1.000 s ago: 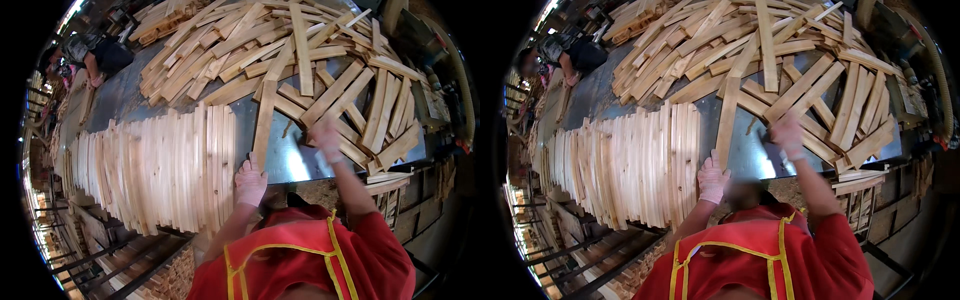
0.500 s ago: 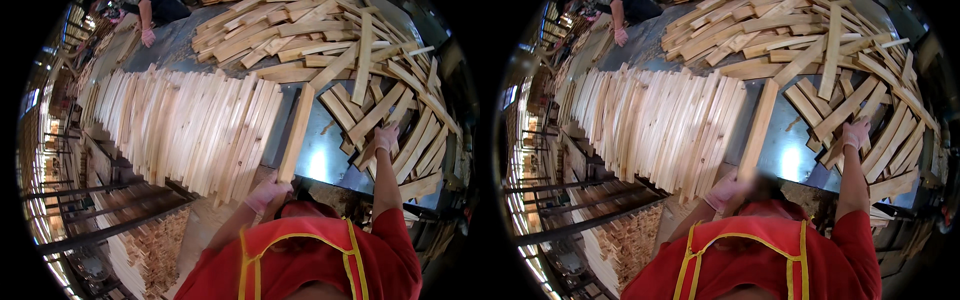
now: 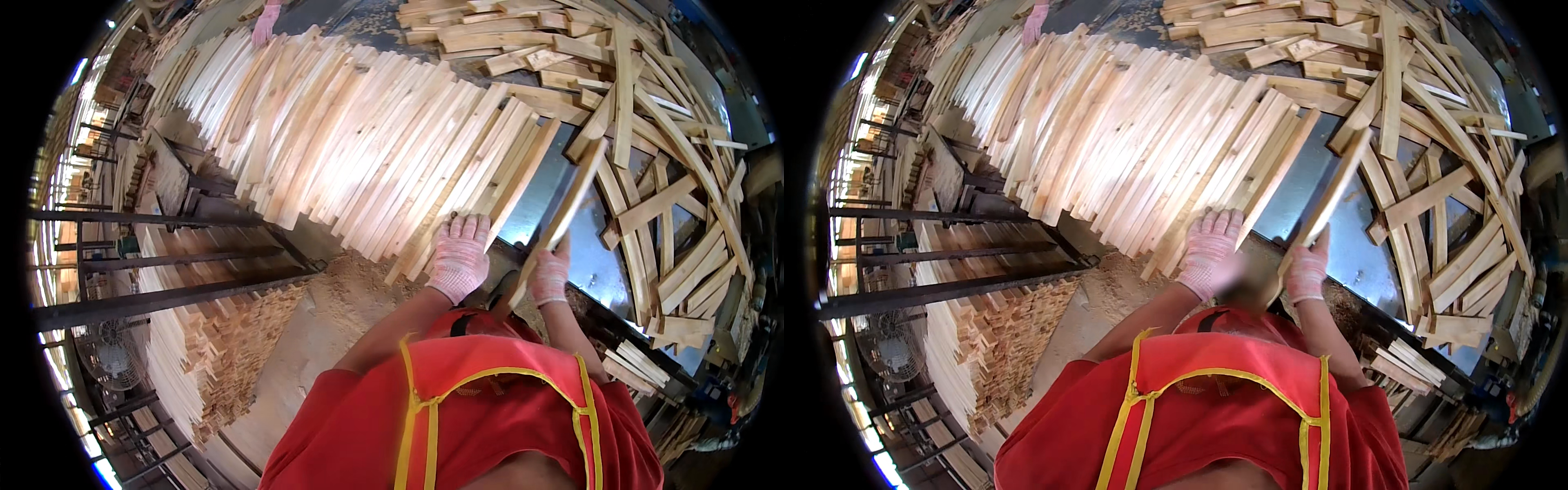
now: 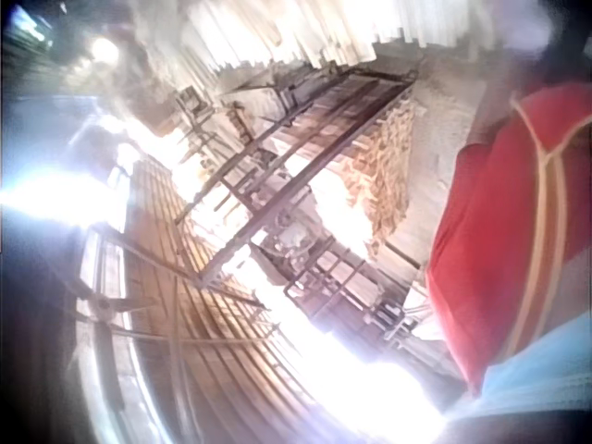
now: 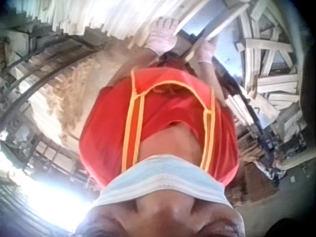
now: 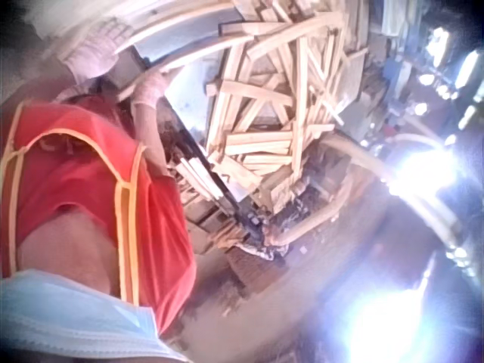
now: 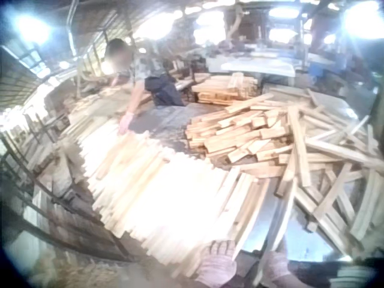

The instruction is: The person repeatedly picks up thin wooden planks from a pile and places them into a neat vertical stack on a metal table. The person handles the planks one at a time, aligning them with the existing stack.

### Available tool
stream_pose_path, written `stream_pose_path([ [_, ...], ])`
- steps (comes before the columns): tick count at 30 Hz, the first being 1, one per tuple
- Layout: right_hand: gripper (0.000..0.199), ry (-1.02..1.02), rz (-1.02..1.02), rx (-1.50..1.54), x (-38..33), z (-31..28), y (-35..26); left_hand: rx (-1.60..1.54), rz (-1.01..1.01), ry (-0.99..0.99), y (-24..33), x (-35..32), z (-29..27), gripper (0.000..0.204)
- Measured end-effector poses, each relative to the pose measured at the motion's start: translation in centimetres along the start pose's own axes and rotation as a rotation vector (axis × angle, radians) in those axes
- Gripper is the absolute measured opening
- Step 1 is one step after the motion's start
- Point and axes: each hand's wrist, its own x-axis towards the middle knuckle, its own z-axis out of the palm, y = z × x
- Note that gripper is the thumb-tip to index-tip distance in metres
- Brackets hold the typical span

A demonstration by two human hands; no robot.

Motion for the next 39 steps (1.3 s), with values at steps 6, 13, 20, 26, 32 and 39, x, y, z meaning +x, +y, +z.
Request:
stream_pose_path([
  [6, 0.095, -0.198, 0.011, -0.636, 1.2, 5.3, 2.3, -0.628, -0.278, -0.088, -1.4, -1.5, -2.1, 0.08],
  [13, 0.06, -0.606, -0.157, -0.98, 11.4, 5.4, -7.4, -0.466, -0.128, 0.156, 0.9, -4.0, -1.0, 0.08],
  [20, 0.061, -0.148, -0.222, -1.311, 24.7, 7.6, -11.3, -0.085, -0.031, 0.286, 3.2, 0.3, 3.0, 0.076],
  [26, 0.077, -0.351, -0.29, -1.02, 31.3, 6.6, -9.7, 0.064, -0.027, 0.212, 2.9, 2.1, 1.4, 0.064],
  [32, 0.052, -0.438, -0.3, -1.103, 31.3, 4.1, -21.7, 0.049, -0.043, 0.158, 2.2, 1.8, 1.6, 0.063],
  [39, 0.075, -0.427, 0.147, -0.584, 13.0, -7.4, -11.7, -0.098, 0.003, 0.184, -1.3, -1.0, 0.6, 0.06],
])
